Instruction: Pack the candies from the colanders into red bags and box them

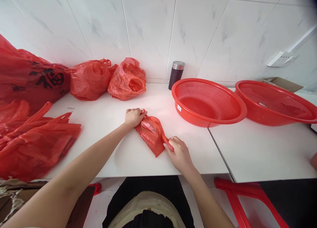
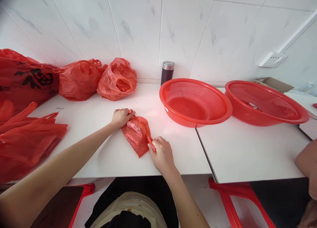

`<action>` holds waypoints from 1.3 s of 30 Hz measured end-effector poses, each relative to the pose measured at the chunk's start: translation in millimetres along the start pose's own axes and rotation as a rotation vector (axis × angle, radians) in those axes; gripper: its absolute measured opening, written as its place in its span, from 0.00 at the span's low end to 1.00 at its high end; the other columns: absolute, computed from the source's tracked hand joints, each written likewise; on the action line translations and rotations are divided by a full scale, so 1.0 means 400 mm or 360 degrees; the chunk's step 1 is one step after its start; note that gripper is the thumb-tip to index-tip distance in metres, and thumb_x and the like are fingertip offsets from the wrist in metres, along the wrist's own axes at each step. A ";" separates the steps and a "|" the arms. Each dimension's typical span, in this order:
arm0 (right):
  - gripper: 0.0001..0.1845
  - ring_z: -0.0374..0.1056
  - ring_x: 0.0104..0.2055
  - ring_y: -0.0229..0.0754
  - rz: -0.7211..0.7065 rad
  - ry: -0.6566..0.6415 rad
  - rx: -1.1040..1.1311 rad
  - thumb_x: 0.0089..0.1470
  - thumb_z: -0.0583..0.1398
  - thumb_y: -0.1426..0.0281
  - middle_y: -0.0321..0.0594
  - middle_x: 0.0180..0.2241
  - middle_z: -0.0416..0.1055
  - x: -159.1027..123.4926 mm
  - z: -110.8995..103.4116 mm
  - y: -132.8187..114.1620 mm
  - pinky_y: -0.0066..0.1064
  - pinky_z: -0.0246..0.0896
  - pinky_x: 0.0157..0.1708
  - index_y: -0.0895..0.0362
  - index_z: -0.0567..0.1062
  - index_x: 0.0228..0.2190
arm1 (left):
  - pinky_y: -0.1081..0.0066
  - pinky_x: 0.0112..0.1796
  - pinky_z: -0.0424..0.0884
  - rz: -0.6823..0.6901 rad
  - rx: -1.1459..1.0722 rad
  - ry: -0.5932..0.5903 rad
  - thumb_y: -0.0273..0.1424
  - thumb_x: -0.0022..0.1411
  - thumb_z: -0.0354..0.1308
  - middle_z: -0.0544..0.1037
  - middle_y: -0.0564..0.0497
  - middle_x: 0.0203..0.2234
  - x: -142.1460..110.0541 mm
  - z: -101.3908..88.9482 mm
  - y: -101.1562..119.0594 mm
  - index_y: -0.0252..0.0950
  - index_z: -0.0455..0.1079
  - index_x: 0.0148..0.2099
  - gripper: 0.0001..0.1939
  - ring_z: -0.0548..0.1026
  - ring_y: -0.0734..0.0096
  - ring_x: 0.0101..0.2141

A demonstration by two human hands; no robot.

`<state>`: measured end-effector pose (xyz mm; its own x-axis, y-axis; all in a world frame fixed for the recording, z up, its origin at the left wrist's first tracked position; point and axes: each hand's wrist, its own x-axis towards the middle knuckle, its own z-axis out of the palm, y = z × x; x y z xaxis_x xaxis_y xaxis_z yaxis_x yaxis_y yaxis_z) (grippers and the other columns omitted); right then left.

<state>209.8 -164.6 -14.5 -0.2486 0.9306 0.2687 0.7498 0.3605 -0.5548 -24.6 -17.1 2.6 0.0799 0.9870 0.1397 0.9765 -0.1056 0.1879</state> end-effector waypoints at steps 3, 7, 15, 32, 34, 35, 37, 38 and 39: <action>0.16 0.58 0.29 0.39 0.0005 0.0021 0.0042 0.61 0.51 0.69 0.37 0.27 0.63 -0.026 -0.009 0.004 0.31 0.52 0.31 0.54 0.57 0.22 | 0.56 0.50 0.61 -0.0093 -0.0013 -0.0054 0.47 0.68 0.42 0.79 0.43 0.37 0.005 -0.010 -0.004 0.36 0.73 0.37 0.25 0.76 0.59 0.41; 0.16 0.57 0.28 0.39 -0.0007 0.0028 0.0002 0.60 0.52 0.70 0.36 0.25 0.62 -0.034 -0.010 0.008 0.31 0.51 0.30 0.54 0.55 0.21 | 0.55 0.49 0.66 -0.0255 -0.0029 -0.0202 0.48 0.66 0.48 0.78 0.46 0.38 0.019 -0.027 -0.013 0.33 0.72 0.43 0.23 0.75 0.64 0.41; 0.18 0.53 0.25 0.39 0.0064 0.0108 0.0144 0.59 0.51 0.70 0.34 0.21 0.57 -0.043 -0.006 0.009 0.31 0.49 0.28 0.53 0.49 0.21 | 0.61 0.40 0.70 -0.0183 -0.0078 -0.0373 0.43 0.61 0.56 0.78 0.45 0.37 0.028 -0.153 -0.019 0.35 0.74 0.41 0.16 0.76 0.59 0.38; 0.27 0.67 0.35 0.43 0.0697 0.0358 0.0891 0.46 0.63 0.50 0.39 0.38 0.69 -0.056 -0.031 0.021 0.34 0.64 0.35 0.53 0.65 0.42 | 0.66 0.36 0.69 0.0751 -0.0211 -0.0308 0.31 0.62 0.51 0.78 0.47 0.39 -0.174 -0.308 0.055 0.38 0.69 0.42 0.09 0.75 0.64 0.37; 0.30 0.68 0.35 0.42 0.0724 0.0373 0.0940 0.45 0.64 0.50 0.40 0.41 0.70 -0.045 -0.024 0.015 0.34 0.65 0.34 0.53 0.65 0.44 | 0.71 0.34 0.70 0.0636 -0.0445 -0.0248 0.35 0.64 0.48 0.77 0.51 0.38 -0.223 -0.392 0.028 0.37 0.66 0.45 0.11 0.74 0.70 0.36; 0.30 0.68 0.35 0.42 0.0749 0.0363 0.0911 0.44 0.64 0.49 0.40 0.41 0.70 -0.039 -0.021 0.009 0.33 0.64 0.34 0.53 0.66 0.44 | 0.73 0.32 0.69 0.0592 -0.0558 -0.0298 0.36 0.64 0.49 0.77 0.52 0.36 -0.249 -0.429 0.012 0.37 0.66 0.43 0.10 0.74 0.72 0.34; 0.29 0.68 0.35 0.42 0.0759 0.0311 0.0852 0.44 0.63 0.48 0.39 0.41 0.70 -0.028 -0.014 -0.005 0.33 0.64 0.34 0.54 0.69 0.42 | 0.75 0.32 0.69 0.0463 -0.0759 -0.0353 0.35 0.62 0.54 0.77 0.54 0.33 -0.294 -0.494 -0.026 0.36 0.68 0.41 0.08 0.74 0.74 0.33; 0.29 0.68 0.35 0.42 0.0745 0.0277 0.0841 0.44 0.63 0.47 0.39 0.41 0.70 -0.022 -0.010 -0.014 0.33 0.64 0.34 0.54 0.69 0.41 | 0.74 0.33 0.70 0.0366 -0.0838 -0.0305 0.34 0.61 0.55 0.77 0.54 0.32 -0.311 -0.523 -0.049 0.36 0.69 0.40 0.08 0.75 0.73 0.33; 0.29 0.68 0.34 0.42 0.0718 0.0236 0.0844 0.44 0.63 0.47 0.39 0.40 0.71 -0.017 -0.006 -0.025 0.33 0.64 0.34 0.54 0.70 0.40 | 0.73 0.35 0.71 0.0255 -0.0919 -0.0204 0.34 0.61 0.56 0.77 0.53 0.34 -0.327 -0.551 -0.073 0.35 0.69 0.40 0.08 0.75 0.73 0.35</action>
<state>205.4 -174.5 -9.0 0.1300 0.9915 0.0059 0.3512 -0.0405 -0.9354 -107.7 -169.6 193.0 0.2752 0.9563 0.0987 0.6870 -0.2674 0.6756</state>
